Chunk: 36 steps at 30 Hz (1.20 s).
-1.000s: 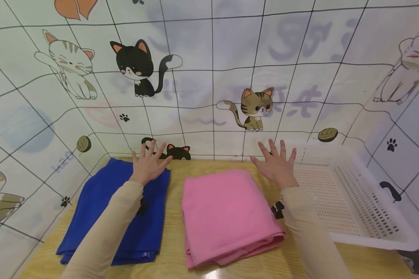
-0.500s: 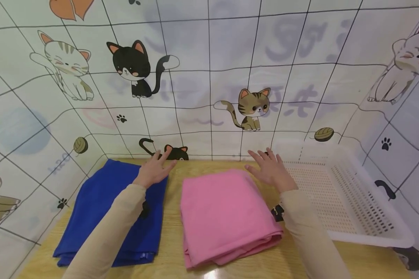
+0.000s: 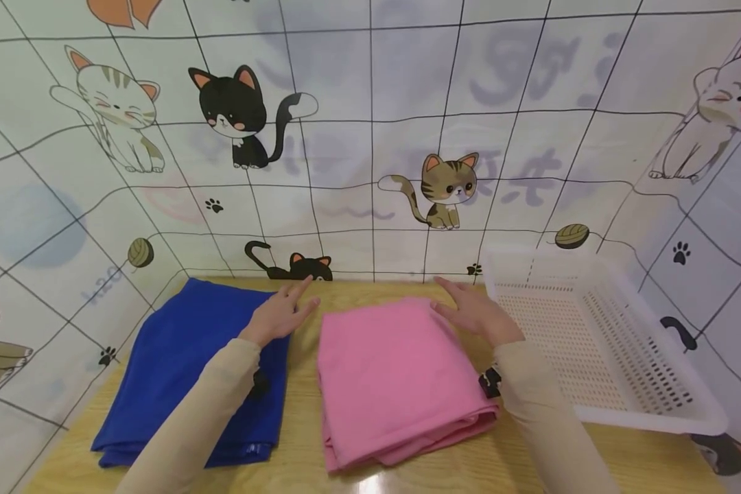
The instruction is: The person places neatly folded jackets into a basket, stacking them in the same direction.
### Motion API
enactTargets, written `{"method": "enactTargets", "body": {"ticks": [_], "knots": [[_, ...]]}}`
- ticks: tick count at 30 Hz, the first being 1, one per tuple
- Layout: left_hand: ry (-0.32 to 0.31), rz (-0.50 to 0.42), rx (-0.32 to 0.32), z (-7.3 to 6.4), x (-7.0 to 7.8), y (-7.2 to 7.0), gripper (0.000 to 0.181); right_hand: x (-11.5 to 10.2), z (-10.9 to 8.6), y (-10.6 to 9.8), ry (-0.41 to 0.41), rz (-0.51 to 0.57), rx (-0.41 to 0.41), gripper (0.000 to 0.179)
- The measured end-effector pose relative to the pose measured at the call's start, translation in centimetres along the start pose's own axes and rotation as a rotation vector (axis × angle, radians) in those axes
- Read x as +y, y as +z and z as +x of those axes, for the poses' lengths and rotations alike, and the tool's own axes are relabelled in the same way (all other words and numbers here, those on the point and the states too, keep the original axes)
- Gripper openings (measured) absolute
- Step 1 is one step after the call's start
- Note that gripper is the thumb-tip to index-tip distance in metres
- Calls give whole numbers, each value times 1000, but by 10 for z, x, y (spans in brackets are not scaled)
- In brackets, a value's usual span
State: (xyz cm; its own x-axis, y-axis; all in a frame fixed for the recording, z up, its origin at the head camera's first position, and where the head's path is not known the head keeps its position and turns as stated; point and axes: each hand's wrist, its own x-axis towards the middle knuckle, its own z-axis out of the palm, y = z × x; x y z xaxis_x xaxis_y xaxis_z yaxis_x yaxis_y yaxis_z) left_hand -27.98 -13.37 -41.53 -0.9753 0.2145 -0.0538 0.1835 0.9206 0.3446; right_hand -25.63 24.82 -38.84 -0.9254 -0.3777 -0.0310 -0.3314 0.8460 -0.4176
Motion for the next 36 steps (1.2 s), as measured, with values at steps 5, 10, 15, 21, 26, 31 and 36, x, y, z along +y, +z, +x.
{"method": "enactTargets", "body": {"ticks": [5,10,15,21,26,31,36], "knots": [[7,2,3,-2,-2,4,70,3,2,5,-49,1,16,64],[49,-42,9,-8,1,10,68,3,-2,10,-60,-10,20,60],[78,-60,20,-15,7,16,68,-3,-8,10,-37,-10,5,59],[87,-61,-2,-24,13,24,69,-7,-14,8,-31,18,-46,62],[98,-82,-50,-33,17,28,70,-3,-17,8,-19,28,-84,64],[106,-114,-114,-43,18,34,72,-3,-23,10,-39,43,-101,62],[141,-144,-140,-49,17,42,74,-6,-32,13,-59,67,-140,63]]}}
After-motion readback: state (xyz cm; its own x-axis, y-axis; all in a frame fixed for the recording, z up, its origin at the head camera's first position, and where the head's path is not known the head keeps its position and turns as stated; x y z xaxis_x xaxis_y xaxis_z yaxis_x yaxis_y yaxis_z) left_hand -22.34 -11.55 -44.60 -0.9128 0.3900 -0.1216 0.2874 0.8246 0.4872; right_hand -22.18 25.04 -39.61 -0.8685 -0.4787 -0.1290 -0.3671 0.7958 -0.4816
